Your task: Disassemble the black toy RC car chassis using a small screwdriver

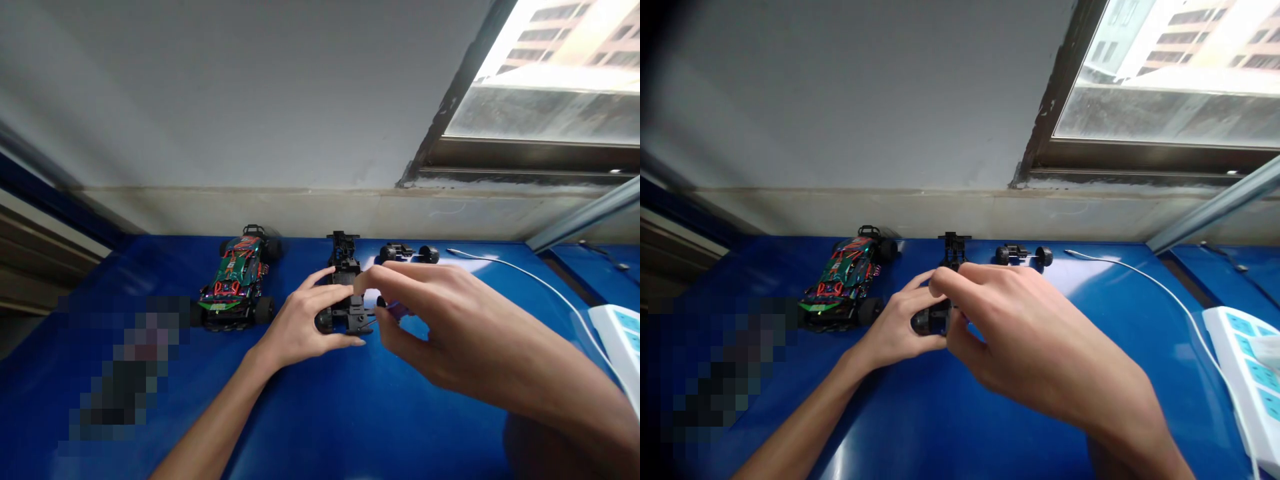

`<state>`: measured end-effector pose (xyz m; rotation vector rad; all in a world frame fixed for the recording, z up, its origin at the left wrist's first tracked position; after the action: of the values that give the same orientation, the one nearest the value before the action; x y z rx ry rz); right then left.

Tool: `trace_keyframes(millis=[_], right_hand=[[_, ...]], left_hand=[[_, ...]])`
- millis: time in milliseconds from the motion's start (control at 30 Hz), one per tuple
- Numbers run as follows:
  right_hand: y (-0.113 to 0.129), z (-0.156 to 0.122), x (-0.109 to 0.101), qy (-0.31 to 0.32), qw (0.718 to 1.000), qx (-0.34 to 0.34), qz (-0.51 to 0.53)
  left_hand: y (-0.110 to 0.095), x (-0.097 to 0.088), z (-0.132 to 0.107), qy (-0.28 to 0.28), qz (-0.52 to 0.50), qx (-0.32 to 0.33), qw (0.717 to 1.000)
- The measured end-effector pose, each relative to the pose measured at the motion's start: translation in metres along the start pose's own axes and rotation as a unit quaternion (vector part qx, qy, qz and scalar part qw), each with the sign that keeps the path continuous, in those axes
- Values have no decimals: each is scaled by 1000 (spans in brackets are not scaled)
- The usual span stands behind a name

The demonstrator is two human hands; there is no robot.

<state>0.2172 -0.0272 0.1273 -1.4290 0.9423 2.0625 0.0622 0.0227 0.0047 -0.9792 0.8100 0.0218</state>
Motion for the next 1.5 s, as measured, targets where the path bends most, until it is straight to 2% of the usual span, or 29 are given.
trace_keyframes(millis=[200, 300, 467, 667, 933, 1167, 1333, 1500], right_hand=[[-1, -4, 4, 27, 997, 3, -75], [-1, -3, 4, 35, 997, -1, -63], [1, -2, -1, 12, 1000, 7, 6], [-2, -2, 1, 15, 998, 17, -63], [0, -3, -3, -7, 1000, 0, -1], [-3, -1, 1, 9, 997, 39, -68], [-1, -3, -2, -4, 1000, 5, -1], [-4, -1, -1, 9, 999, 31, -30]], left_hand=[[3, 3, -1, 7, 7, 8, 1000], [2, 1, 0, 0, 8, 5, 1000], [0, 0, 1, 1, 5, -9, 1000], [2, 1, 0, 2, 1, 1, 1000], [0, -1, 0, -1, 1, -13, 1000], [2, -1, -1, -12, 4, 4, 1000], [-1, -2, 0, -11, 2, -7, 1000], [0, 0, 0, -5, -3, 3, 1000]])
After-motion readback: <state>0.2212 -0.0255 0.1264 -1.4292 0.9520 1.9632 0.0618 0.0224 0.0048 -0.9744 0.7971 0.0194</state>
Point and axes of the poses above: each hand's wrist, its own z-axis towards the middle knuckle, its own x-axis out of the palm, y = z × x, the point moved 5 cm from there along z, towards the middle knuckle, and after that the axes turned 10 degrees about -x, right-handed, at the moved point
